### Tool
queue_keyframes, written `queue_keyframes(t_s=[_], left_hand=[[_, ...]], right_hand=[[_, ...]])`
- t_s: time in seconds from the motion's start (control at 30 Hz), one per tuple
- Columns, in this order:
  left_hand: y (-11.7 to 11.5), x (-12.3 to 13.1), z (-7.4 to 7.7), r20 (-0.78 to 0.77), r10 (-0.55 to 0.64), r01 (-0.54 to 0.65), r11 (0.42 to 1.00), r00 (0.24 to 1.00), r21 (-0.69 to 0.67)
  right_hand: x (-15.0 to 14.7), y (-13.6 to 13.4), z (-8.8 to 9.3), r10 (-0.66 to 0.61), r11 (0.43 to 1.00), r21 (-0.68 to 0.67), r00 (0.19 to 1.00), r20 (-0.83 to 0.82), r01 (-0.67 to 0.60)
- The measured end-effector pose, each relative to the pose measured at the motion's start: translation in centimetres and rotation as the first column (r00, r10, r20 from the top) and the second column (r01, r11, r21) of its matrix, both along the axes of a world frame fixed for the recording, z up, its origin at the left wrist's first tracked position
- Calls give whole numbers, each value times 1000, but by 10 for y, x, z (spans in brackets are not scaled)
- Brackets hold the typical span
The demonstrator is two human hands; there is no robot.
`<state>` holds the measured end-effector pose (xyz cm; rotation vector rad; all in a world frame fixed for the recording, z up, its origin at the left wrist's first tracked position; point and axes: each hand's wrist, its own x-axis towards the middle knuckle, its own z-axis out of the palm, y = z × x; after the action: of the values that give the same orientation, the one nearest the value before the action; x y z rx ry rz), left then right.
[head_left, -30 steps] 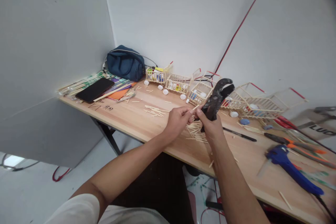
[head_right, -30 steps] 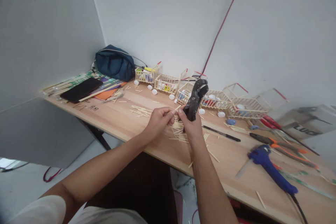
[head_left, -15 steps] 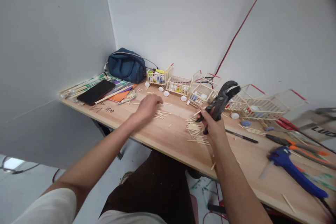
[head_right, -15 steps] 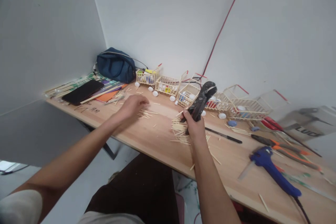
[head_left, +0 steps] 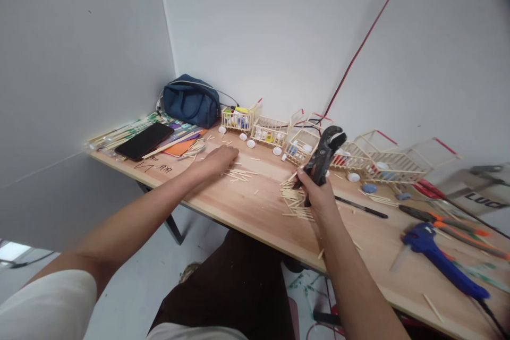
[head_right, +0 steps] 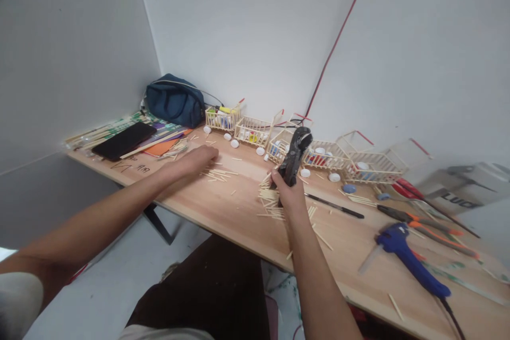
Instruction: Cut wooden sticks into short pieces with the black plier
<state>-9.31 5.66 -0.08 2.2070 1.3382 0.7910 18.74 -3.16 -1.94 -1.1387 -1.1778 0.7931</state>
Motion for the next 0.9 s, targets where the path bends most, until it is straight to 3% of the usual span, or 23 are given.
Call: queue_keyframes(t_s=[0.1, 0.17, 0.2, 0.27, 0.33, 0.43, 0.57, 0.9], left_hand=[[-6, 11, 8, 159, 43, -44, 999, 986, -2], [-15, 28, 12, 243, -6, 24, 997, 970, -73], [-21, 39, 13, 392, -10, 107, 968, 920, -226], [-34, 62, 12, 637, 57, 303, 844, 769, -442], [-45, 83, 9, 773, 122, 447, 755, 623, -479], [-54, 105, 2, 831, 198, 538, 680, 520, -498], [-55, 114, -4, 844, 222, 536, 687, 489, -491], [-56, 113, -11, 832, 119, 501, 749, 542, -434]], right_hand=[[-3, -2, 3, 38, 999, -15, 999, 13, -38], [-7, -4, 5, 65, 997, -34, 998, -3, -65], [-8, -6, 6, 84, 995, -45, 996, -12, -84], [-11, -7, 7, 124, 990, -63, 992, -19, -125], [-12, -7, 6, 142, 987, -75, 990, -14, -142], [-10, -5, 4, 130, 988, -89, 991, 36, -126], [-8, -3, 3, 83, 993, -96, 993, 89, -75], [-11, -5, 6, 109, 989, -113, 991, 83, -99]])
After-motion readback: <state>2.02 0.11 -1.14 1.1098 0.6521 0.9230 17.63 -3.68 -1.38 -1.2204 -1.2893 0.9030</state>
